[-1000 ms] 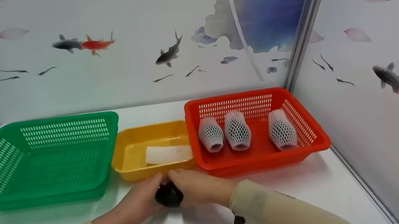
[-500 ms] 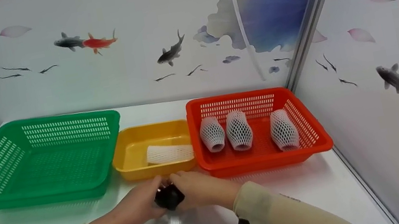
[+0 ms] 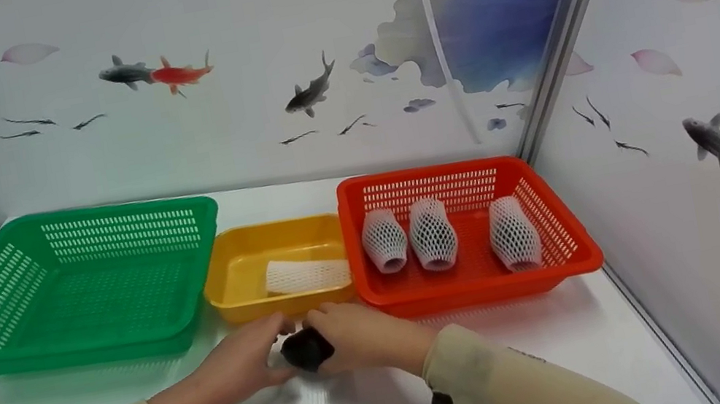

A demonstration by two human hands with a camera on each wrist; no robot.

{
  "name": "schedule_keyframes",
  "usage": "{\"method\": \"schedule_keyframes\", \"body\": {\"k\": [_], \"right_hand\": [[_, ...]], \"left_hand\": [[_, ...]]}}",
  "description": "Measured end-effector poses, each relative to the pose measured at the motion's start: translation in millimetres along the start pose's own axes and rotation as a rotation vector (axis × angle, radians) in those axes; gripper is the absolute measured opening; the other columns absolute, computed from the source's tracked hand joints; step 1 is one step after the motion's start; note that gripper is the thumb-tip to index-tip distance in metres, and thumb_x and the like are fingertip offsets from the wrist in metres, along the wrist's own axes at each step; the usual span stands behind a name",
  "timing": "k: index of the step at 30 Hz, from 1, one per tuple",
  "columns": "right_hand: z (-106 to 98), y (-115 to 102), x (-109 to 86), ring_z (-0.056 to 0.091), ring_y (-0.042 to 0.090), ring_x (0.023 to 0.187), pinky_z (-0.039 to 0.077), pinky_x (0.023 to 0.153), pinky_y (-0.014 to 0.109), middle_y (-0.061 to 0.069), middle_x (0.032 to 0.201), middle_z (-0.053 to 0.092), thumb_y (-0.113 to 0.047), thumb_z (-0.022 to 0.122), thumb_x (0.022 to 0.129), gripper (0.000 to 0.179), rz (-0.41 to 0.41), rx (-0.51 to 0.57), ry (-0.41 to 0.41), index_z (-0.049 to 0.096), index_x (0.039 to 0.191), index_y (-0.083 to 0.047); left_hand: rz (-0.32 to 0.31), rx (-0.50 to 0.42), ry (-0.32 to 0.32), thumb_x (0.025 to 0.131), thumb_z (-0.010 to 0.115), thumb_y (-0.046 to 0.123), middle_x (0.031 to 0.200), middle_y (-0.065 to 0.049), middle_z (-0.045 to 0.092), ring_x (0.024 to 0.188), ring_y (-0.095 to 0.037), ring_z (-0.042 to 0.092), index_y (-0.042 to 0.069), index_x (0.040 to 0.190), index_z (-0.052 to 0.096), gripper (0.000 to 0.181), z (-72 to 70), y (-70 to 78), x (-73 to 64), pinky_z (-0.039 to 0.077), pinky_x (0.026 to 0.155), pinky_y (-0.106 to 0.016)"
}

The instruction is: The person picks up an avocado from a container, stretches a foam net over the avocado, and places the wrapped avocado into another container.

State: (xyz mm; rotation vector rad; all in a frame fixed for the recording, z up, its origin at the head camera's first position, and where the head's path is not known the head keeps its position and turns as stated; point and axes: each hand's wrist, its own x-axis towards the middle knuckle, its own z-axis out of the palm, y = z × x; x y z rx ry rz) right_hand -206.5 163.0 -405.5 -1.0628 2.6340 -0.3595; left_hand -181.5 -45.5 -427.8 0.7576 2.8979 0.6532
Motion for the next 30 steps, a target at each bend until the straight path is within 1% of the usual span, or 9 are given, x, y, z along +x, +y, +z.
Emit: {"method": "schedule_keyframes", "body": {"k": [4,9,13,14,16,19,23,26,30], "right_hand": [[-3.2,-1.1,1.2,0.055,0.017,0.105,0.045,0.099,0.041,-0.001,0.117,0.058,-0.033,0.077,0.085,0.05,0.016,-0.027,-0.003,0.054,0.127,-0.017],[-6.2,-3.1,2.9,0.054,0.018,0.106,0.046,0.099,0.04,-0.001,0.119,0.057,-0.033,0.077,0.084,0.051,0.024,-0.059,-0.014,0.055,0.128,-0.016],[-11.0,-5.7,4.0,0.054,0.018,0.107,0.046,0.099,0.039,0.0,0.121,0.058,-0.033,0.076,0.085,0.053,0.025,-0.076,-0.011,0.055,0.131,-0.017],[-13.1,-6.8,4.3,0.054,0.017,0.108,0.046,0.099,0.039,-0.001,0.124,0.057,-0.034,0.076,0.085,0.055,0.028,-0.077,-0.007,0.054,0.134,-0.019],[-17.5,-8.2,4.9,0.055,0.018,0.107,0.046,0.099,0.038,-0.001,0.125,0.058,-0.033,0.076,0.085,0.057,0.022,-0.081,0.006,0.053,0.136,-0.019],[-24.6,-10.3,7.2,0.056,0.018,0.104,0.048,0.096,0.037,0.001,0.123,0.059,-0.034,0.075,0.086,0.055,0.026,-0.104,0.021,0.055,0.135,-0.018],[-31.9,-10.1,14.5,0.058,0.02,0.098,0.051,0.091,0.036,0.003,0.115,0.061,-0.034,0.075,0.086,0.049,0.038,-0.178,0.042,0.06,0.128,-0.014],[-34.4,-6.7,22.2,0.057,0.02,0.095,0.051,0.089,0.036,0.003,0.11,0.061,-0.033,0.075,0.086,0.044,0.043,-0.219,0.055,0.062,0.124,-0.014],[-34.2,-0.5,30.3,0.058,0.02,0.099,0.049,0.094,0.037,0.002,0.114,0.061,-0.039,0.072,0.088,0.046,0.085,-0.2,0.042,0.062,0.126,-0.016]], "left_hand": [[-0.036,-0.007,-0.016,0.079,0.082,0.024,0.092,0.001,0.058,0.083,-0.017,0.054,0.014,0.108,0.053,0.043,-4.4,1.0,0.6,0.051,0.081,-0.034],[-0.058,-0.005,-0.03,0.078,0.084,0.025,0.103,-0.001,0.061,0.09,-0.017,0.055,0.015,0.113,0.054,0.048,-9.3,2.1,0.9,0.05,0.087,-0.034],[-0.067,-0.007,-0.014,0.083,0.079,0.028,0.109,-0.001,0.062,0.094,-0.017,0.056,0.015,0.116,0.054,0.044,-13.8,2.8,1.8,0.05,0.089,-0.034],[-0.073,-0.012,-0.007,0.084,0.077,0.029,0.109,-0.001,0.062,0.094,-0.017,0.055,0.015,0.116,0.055,0.042,-14.9,3.0,2.4,0.05,0.089,-0.035],[-0.08,-0.008,0.009,0.088,0.073,0.032,0.107,0.0,0.062,0.092,-0.017,0.055,0.015,0.116,0.056,0.038,-17.7,3.6,3.6,0.05,0.09,-0.035],[-0.089,0.005,0.028,0.09,0.069,0.032,0.102,0.0,0.062,0.089,-0.018,0.055,0.014,0.115,0.058,0.032,-21.8,3.9,6.1,0.05,0.088,-0.034],[-0.069,0.04,0.065,0.09,0.066,0.028,0.097,-0.001,0.063,0.083,-0.018,0.055,0.012,0.114,0.062,0.028,-28.6,3.9,11.1,0.052,0.082,-0.032],[-0.044,0.082,0.076,0.089,0.064,0.025,0.094,-0.002,0.063,0.08,-0.018,0.055,0.011,0.113,0.063,0.028,-32.7,2.6,15.5,0.052,0.078,-0.031],[-0.043,0.12,0.04,0.092,0.062,0.028,0.096,-0.003,0.063,0.081,-0.018,0.055,0.01,0.117,0.063,0.031,-34.3,0.2,20.0,0.053,0.079,-0.032]]}}
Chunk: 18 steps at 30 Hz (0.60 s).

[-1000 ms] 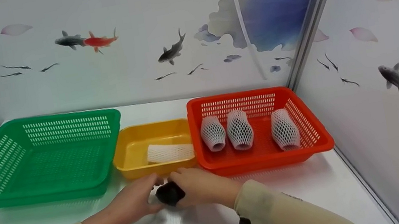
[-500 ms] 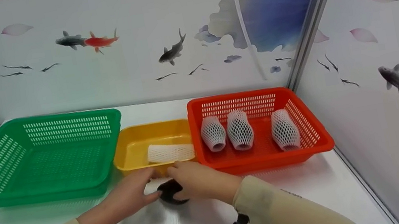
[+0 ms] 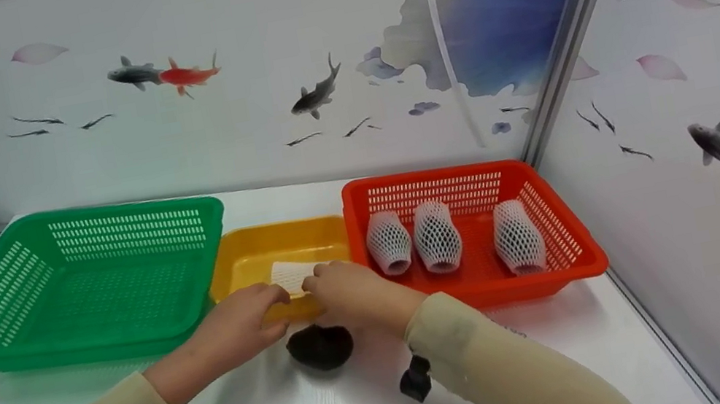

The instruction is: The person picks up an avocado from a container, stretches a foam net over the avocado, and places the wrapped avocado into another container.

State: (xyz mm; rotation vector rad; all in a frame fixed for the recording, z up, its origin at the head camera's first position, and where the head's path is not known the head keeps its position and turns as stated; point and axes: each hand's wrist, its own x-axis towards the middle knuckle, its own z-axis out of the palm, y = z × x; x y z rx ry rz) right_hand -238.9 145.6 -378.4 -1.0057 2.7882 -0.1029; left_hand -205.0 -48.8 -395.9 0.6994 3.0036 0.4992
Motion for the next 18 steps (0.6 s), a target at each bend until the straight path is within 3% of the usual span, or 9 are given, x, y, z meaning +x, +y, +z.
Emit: {"method": "schedule_keyframes", "body": {"k": [4,9,18], "right_hand": [[0.0,4.0,7.8,0.058,0.022,0.106,0.048,0.097,0.04,0.005,0.121,0.061,-0.046,0.069,0.087,0.054,0.047,0.023,-0.025,0.06,0.131,-0.016],[-5.8,8.3,19.4,0.057,0.025,0.112,0.045,0.1,0.042,0.007,0.127,0.059,-0.04,0.067,0.091,0.051,0.097,0.031,-0.049,0.058,0.134,-0.015],[-2.2,13.6,42.6,0.059,0.023,0.106,0.047,0.098,0.038,0.005,0.121,0.062,-0.032,0.064,0.094,0.041,0.087,0.0,-0.045,0.061,0.131,-0.015]], "left_hand": [[-0.001,0.022,-0.021,0.092,0.063,0.028,0.098,-0.003,0.062,0.083,-0.018,0.055,0.01,0.118,0.063,0.032,0.4,-1.0,3.0,0.052,0.08,-0.032],[-0.004,0.046,-0.022,0.092,0.064,0.027,0.099,-0.004,0.062,0.084,-0.019,0.055,0.009,0.118,0.063,0.031,-1.3,-2.4,7.7,0.052,0.081,-0.032],[-0.003,0.103,-0.074,0.093,0.065,0.029,0.098,-0.005,0.064,0.082,-0.02,0.056,0.009,0.118,0.062,0.032,-2.4,-11.2,15.8,0.053,0.081,-0.034]]}}
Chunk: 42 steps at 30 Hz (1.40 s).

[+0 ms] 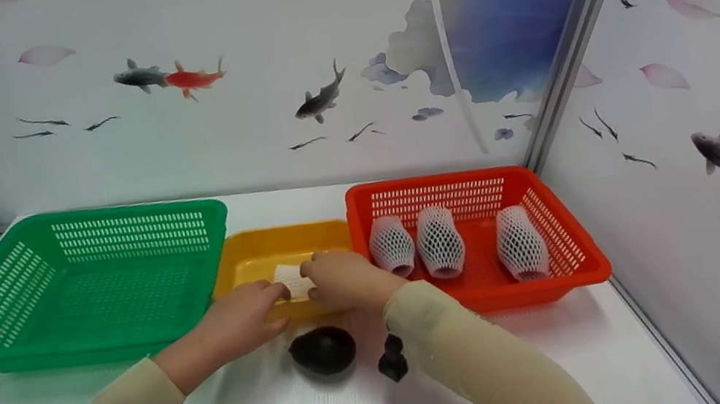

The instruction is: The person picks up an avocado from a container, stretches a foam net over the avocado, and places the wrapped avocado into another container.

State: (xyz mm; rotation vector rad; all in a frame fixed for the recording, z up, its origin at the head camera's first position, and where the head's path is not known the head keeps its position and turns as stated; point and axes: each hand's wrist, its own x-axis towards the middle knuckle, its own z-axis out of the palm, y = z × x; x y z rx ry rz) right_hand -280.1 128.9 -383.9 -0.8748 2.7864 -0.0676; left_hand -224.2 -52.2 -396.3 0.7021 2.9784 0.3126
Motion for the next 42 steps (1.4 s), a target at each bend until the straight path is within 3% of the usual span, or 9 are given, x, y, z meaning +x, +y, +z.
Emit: {"method": "schedule_keyframes", "body": {"k": [10,18,26,31,35,42], "right_hand": [[0.3,-1.4,12.7,0.059,0.017,0.096,0.048,0.096,0.035,-0.002,0.112,0.063,-0.035,0.065,0.094,0.04,0.084,0.039,-0.058,0.06,0.13,-0.02],[3.3,-1.4,9.8,0.06,0.015,0.082,0.05,0.09,0.031,-0.008,0.089,0.062,-0.042,0.066,0.091,0.032,0.087,0.117,-0.053,0.063,0.115,-0.022],[8.9,1.1,7.7,0.059,0.016,0.087,0.048,0.095,0.036,-0.009,0.096,0.064,-0.037,0.068,0.091,0.03,0.124,0.283,-0.038,0.066,0.118,-0.022],[11.9,1.7,16.1,0.06,0.016,0.085,0.05,0.091,0.033,-0.005,0.096,0.067,-0.03,0.068,0.092,0.026,0.077,0.204,-0.022,0.07,0.113,-0.016],[12.6,1.6,18.0,0.058,0.014,0.086,0.049,0.093,0.029,-0.007,0.097,0.065,-0.032,0.069,0.091,0.03,0.058,0.136,-0.033,0.068,0.119,-0.018],[13.2,-0.6,13.6,0.057,0.014,0.089,0.047,0.095,0.031,-0.01,0.096,0.061,-0.037,0.069,0.09,0.037,0.094,0.236,-0.051,0.06,0.124,-0.024]], "left_hand": [[-0.007,-0.049,-0.046,0.093,0.065,0.028,0.095,-0.002,0.062,0.081,-0.019,0.054,0.012,0.119,0.061,0.032,0.9,0.2,1.6,0.052,0.082,-0.032],[-0.001,-0.048,-0.047,0.094,0.064,0.029,0.1,-0.003,0.063,0.084,-0.02,0.054,0.012,0.123,0.06,0.035,0.9,1.5,0.7,0.052,0.084,-0.033],[0.039,-0.007,-0.008,0.094,0.063,0.028,0.104,-0.006,0.065,0.087,-0.021,0.057,0.01,0.122,0.061,0.034,-0.7,1.0,-0.1,0.053,0.083,-0.035],[0.041,0.023,0.018,0.094,0.063,0.029,0.099,-0.006,0.064,0.083,-0.022,0.057,0.009,0.117,0.062,0.03,-3.4,-1.2,-1.2,0.053,0.078,-0.036],[0.024,0.014,0.016,0.095,0.06,0.029,0.099,-0.006,0.063,0.082,-0.022,0.056,0.01,0.118,0.062,0.03,-4.9,-2.7,-1.0,0.053,0.077,-0.036],[-0.005,-0.007,-0.002,0.094,0.061,0.029,0.11,-0.006,0.064,0.092,-0.023,0.059,0.01,0.125,0.061,0.036,-6.2,-3.9,-0.5,0.052,0.086,-0.038]]}}
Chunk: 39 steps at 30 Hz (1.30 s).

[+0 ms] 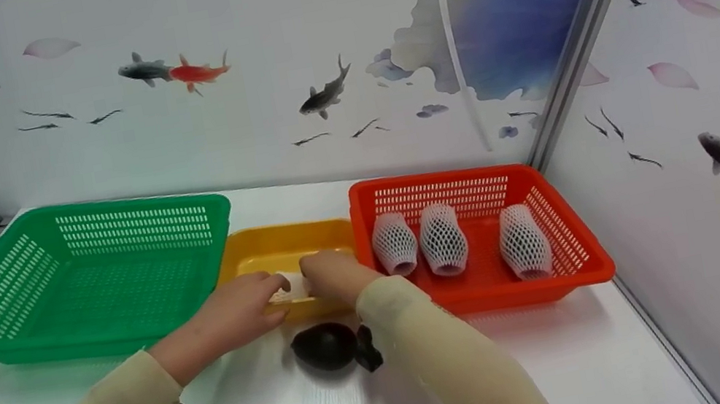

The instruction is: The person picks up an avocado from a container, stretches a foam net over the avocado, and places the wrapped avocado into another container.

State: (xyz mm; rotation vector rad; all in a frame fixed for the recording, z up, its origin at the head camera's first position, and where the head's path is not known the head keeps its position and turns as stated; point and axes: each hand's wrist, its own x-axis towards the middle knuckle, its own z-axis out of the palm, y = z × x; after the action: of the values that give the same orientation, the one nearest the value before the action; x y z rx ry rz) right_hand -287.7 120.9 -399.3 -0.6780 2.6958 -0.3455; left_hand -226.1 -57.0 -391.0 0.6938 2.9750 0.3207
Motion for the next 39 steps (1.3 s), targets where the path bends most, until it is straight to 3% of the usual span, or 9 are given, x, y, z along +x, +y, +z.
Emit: {"method": "schedule_keyframes", "body": {"k": [11,14,21,31,35,39], "right_hand": [[-5.5,-4.0,8.9,0.059,0.015,0.09,0.048,0.094,0.033,-0.011,0.099,0.064,-0.03,0.073,0.088,0.032,0.048,0.097,0.063,0.063,0.118,-0.026],[-11.0,-6.2,7.5,0.059,0.014,0.092,0.048,0.095,0.032,-0.011,0.101,0.065,-0.029,0.074,0.087,0.033,0.026,0.045,0.08,0.065,0.119,-0.024],[-25.6,-11.8,7.3,0.06,0.016,0.092,0.049,0.093,0.033,-0.005,0.106,0.068,-0.025,0.075,0.087,0.033,-0.035,-0.015,0.154,0.068,0.119,-0.019],[-40.0,-18.0,-7.5,0.059,0.018,0.091,0.051,0.09,0.032,-0.003,0.105,0.066,-0.024,0.073,0.089,0.031,-0.042,0.129,0.181,0.068,0.119,-0.018],[-44.2,-21.0,-13.7,0.059,0.018,0.093,0.051,0.09,0.033,-0.002,0.107,0.066,-0.024,0.073,0.089,0.031,-0.04,0.139,0.207,0.067,0.119,-0.017],[-46.0,-23.2,-19.1,0.06,0.019,0.093,0.052,0.089,0.033,0.002,0.108,0.066,-0.022,0.073,0.089,0.032,-0.049,0.146,0.234,0.067,0.119,-0.015]], "left_hand": [[-0.031,-0.03,0.016,0.095,0.062,0.031,0.117,-0.009,0.063,0.1,-0.025,0.058,0.009,0.131,0.057,0.043,-5.7,0.6,-0.6,0.05,0.093,-0.039],[-0.009,-0.018,0.065,0.095,0.062,0.031,0.12,-0.01,0.062,0.105,-0.026,0.059,0.009,0.131,0.056,0.043,-6.7,-1.1,-2.6,0.049,0.094,-0.04],[0.037,-0.042,0.223,0.093,0.057,0.023,0.104,-0.007,0.062,0.087,-0.021,0.058,0.009,0.12,0.061,0.03,-8.1,-1.5,-12.1,0.053,0.081,-0.033],[-0.077,-0.224,0.249,0.092,0.064,0.026,0.115,-0.005,0.059,0.103,-0.02,0.055,0.012,0.12,0.061,0.031,-3.7,7.9,-16.9,0.048,0.095,-0.034],[-0.117,-0.346,0.263,0.092,0.063,0.025,0.109,-0.004,0.06,0.099,-0.019,0.055,0.012,0.112,0.062,0.024,-1.7,10.2,-18.5,0.049,0.092,-0.033],[-0.176,-0.533,0.279,0.092,0.063,0.023,0.104,-0.002,0.061,0.096,-0.019,0.056,0.013,0.106,0.062,0.017,0.9,12.3,-19.9,0.051,0.087,-0.032]]}}
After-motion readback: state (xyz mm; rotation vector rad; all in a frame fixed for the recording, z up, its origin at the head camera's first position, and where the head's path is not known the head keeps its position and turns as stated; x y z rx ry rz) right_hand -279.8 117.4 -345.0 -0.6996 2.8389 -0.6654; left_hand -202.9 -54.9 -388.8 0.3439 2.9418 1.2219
